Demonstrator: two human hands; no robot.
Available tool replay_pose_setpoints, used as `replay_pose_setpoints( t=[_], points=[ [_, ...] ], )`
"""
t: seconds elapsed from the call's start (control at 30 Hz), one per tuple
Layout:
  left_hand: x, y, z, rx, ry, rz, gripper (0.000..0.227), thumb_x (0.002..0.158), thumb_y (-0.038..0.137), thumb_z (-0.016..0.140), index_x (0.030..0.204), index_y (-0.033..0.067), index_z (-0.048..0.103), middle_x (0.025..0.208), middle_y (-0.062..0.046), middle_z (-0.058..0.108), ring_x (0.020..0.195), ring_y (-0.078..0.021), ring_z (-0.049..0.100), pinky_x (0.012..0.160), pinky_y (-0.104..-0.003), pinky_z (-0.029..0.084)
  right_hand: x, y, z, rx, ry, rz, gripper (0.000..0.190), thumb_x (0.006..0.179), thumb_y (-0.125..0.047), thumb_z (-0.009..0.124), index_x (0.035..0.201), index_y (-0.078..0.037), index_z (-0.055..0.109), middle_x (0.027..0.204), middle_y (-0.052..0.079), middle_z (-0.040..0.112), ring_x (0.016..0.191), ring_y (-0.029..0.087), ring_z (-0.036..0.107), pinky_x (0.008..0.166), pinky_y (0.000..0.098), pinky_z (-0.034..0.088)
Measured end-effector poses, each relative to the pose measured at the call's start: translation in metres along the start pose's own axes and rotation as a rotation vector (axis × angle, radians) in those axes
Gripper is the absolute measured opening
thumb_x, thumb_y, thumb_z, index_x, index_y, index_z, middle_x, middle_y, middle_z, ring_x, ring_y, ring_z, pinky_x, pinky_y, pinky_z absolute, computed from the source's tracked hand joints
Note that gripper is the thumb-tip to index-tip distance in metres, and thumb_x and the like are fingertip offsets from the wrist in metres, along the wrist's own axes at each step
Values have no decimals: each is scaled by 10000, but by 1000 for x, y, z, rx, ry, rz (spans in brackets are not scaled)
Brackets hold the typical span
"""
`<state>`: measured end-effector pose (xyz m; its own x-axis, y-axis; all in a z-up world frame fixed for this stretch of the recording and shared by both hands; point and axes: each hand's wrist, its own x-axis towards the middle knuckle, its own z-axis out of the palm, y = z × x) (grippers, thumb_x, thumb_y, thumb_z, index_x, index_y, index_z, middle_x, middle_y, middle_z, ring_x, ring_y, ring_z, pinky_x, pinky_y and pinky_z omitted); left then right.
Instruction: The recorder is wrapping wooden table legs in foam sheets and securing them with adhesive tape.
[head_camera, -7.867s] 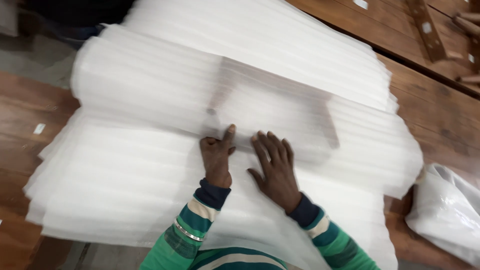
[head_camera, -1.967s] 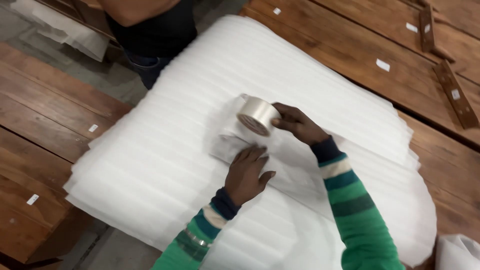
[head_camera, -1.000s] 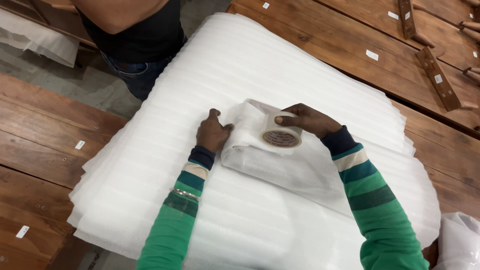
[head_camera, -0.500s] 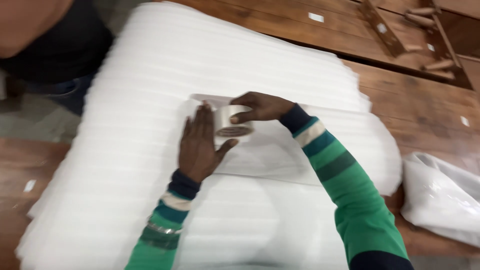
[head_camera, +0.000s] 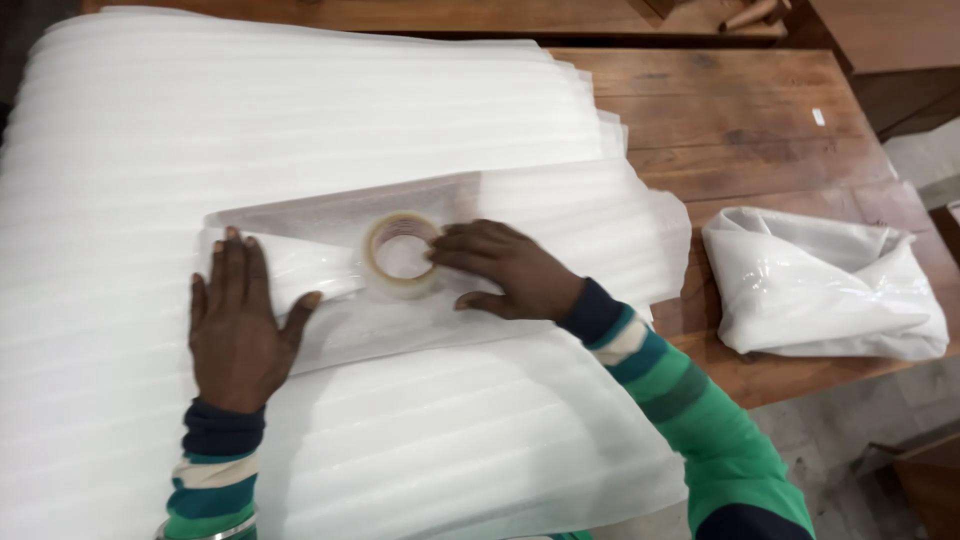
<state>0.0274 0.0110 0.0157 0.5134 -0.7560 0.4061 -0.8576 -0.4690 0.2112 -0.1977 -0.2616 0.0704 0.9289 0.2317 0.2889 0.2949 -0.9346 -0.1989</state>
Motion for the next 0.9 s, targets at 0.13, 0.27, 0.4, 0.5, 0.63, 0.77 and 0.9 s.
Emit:
replay_pose_setpoints(
  t=[0.13, 0.27, 0.4, 0.5, 0.63, 0.77, 0.9],
  points=[
    [20, 42, -4, -46, 32, -23, 805, 1080, 602, 479, 1519, -73, 500, 1651, -327, 367, 1537, -463, 358, 1239, -648, 207, -72, 5, -10, 93, 55, 303, 645, 890, -476, 776, 1433, -198, 567, 1432, 37, 593, 1368, 276, 526, 1202, 474, 401],
    [91, 128, 15, -314, -74, 146, 732, 1019, 627, 499, 1445, 37, 571, 1603, -289, 412, 1510, -430, 350, 1227, -623, 215, -102, -13, 1, -70, 14, 389, 852, 710, -537, 831, 1440, -216, 531, 1477, 76, 524, 1364, 305, 459, 1173, 559, 266],
    [153, 155, 116, -205, -166, 180, 806, 1022, 677, 538, 1461, 2, 521, 1548, -330, 418, 1442, -458, 373, 1177, -603, 254, -117, -13, 28, -95, 39, 459, 827, 753, -514, 822, 1478, -249, 522, 1497, 44, 502, 1386, 272, 451, 1225, 580, 206],
    [169, 175, 120, -95, -573, 22, 969, 924, 755, 534, 1546, 20, 420, 1509, -247, 494, 1427, -395, 450, 1243, -513, 295, -135, -8, 43, -130, 123, 434, 763, 791, -485, 801, 1457, -229, 530, 1481, 67, 525, 1366, 271, 463, 1212, 574, 199],
    [163, 165, 145, -52, -462, 85, 956, 840, 695, 665, 1493, 30, 453, 1487, -213, 501, 1397, -394, 438, 1176, -500, 306, -157, 14, 53, -151, 50, 410, 429, 919, -336, 744, 1324, -225, 656, 1256, -21, 721, 1201, 164, 652, 1213, 491, 341],
    [140, 169, 150, -33, 23, 464, 727, 876, 680, 710, 1345, 140, 581, 1469, -222, 549, 1331, -388, 529, 1090, -512, 395, -117, 52, -2, 198, -318, 583, 254, 940, -319, 726, 1171, -218, 762, 955, 3, 792, 855, 236, 747, 832, 393, 583],
    [111, 242, 54, -359, -648, 262, 601, 838, 544, 759, 1250, 126, 629, 1304, -91, 646, 1139, -298, 653, 1005, -451, 534, -94, 124, 15, 371, -217, 371, 269, 800, -286, 847, 996, -114, 781, 896, 40, 787, 770, 246, 748, 709, 384, 583]
  ],
)
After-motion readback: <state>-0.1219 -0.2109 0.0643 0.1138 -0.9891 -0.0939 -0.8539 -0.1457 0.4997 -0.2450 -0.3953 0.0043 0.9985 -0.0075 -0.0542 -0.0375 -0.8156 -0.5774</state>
